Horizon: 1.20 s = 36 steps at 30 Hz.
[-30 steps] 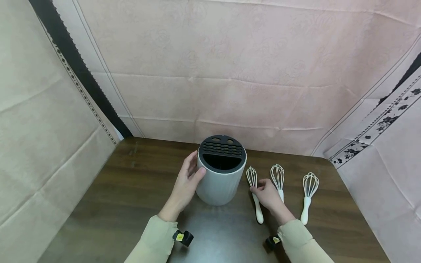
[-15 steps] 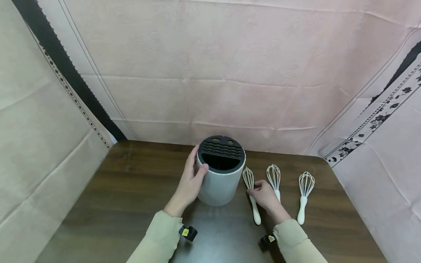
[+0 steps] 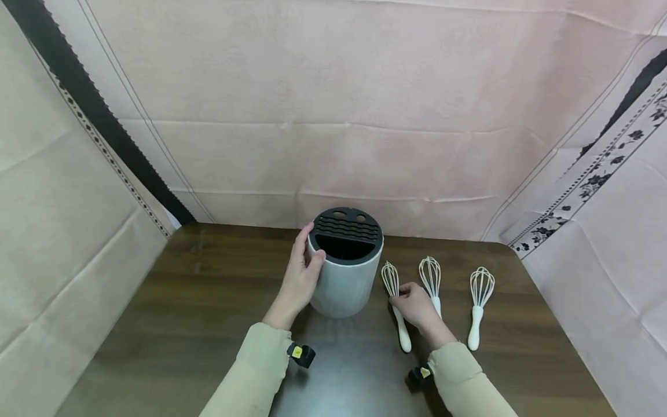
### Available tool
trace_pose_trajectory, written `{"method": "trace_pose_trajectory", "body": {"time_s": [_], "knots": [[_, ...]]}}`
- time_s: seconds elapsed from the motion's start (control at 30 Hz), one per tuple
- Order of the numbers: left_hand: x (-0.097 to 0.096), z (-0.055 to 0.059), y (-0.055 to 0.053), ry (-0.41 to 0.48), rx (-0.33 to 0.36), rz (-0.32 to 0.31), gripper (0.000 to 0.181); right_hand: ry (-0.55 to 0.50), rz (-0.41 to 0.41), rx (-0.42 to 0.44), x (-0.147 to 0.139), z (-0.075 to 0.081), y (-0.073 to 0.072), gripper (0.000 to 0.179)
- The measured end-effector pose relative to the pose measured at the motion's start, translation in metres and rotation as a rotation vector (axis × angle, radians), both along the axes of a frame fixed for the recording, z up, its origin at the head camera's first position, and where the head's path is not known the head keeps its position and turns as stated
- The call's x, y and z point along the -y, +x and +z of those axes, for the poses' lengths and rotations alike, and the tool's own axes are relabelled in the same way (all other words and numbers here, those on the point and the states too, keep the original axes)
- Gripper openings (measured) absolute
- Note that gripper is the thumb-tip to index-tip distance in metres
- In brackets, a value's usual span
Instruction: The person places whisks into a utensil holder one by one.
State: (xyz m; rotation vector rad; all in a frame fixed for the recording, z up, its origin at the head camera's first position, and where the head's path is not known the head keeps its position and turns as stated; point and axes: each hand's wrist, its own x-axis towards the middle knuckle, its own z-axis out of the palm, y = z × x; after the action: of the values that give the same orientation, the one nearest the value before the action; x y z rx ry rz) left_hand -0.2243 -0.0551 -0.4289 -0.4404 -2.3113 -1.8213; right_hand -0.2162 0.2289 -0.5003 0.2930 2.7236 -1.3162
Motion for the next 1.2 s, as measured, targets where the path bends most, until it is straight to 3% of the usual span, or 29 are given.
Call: {"method": "trace_pose_trajectory", "body": {"time_s": [0.3, 0.5, 0.67, 0.87, 1.0, 1.2], "knots": [[0.005, -0.008, -0.005, -0.038, 0.003, 0.071, 0.056, 0.008, 0.003, 0.007, 0.008, -0.005, -0.002, 0.035], [0.006, -0.011, -0.006, -0.032, 0.016, 0.097, 0.055, -0.006, 0.034, 0.014, 0.011, -0.005, -0.002, 0.029], [0.004, -0.012, -0.011, -0.021, -0.013, 0.101, 0.055, -0.022, 0.063, 0.008, 0.006, 0.0, -0.004, 0.027], [0.001, -0.011, -0.012, -0.018, -0.013, 0.086, 0.055, -0.236, 0.133, 0.075, -0.01, 0.007, 0.001, 0.03], [-0.002, -0.01, -0.012, -0.021, -0.01, 0.077, 0.055, -0.358, 0.179, 0.037, -0.024, 0.025, 0.006, 0.037], [-0.005, -0.007, -0.014, -0.033, -0.011, 0.076, 0.056, -0.408, 0.141, -0.175, -0.036, 0.076, 0.011, 0.041]]}}
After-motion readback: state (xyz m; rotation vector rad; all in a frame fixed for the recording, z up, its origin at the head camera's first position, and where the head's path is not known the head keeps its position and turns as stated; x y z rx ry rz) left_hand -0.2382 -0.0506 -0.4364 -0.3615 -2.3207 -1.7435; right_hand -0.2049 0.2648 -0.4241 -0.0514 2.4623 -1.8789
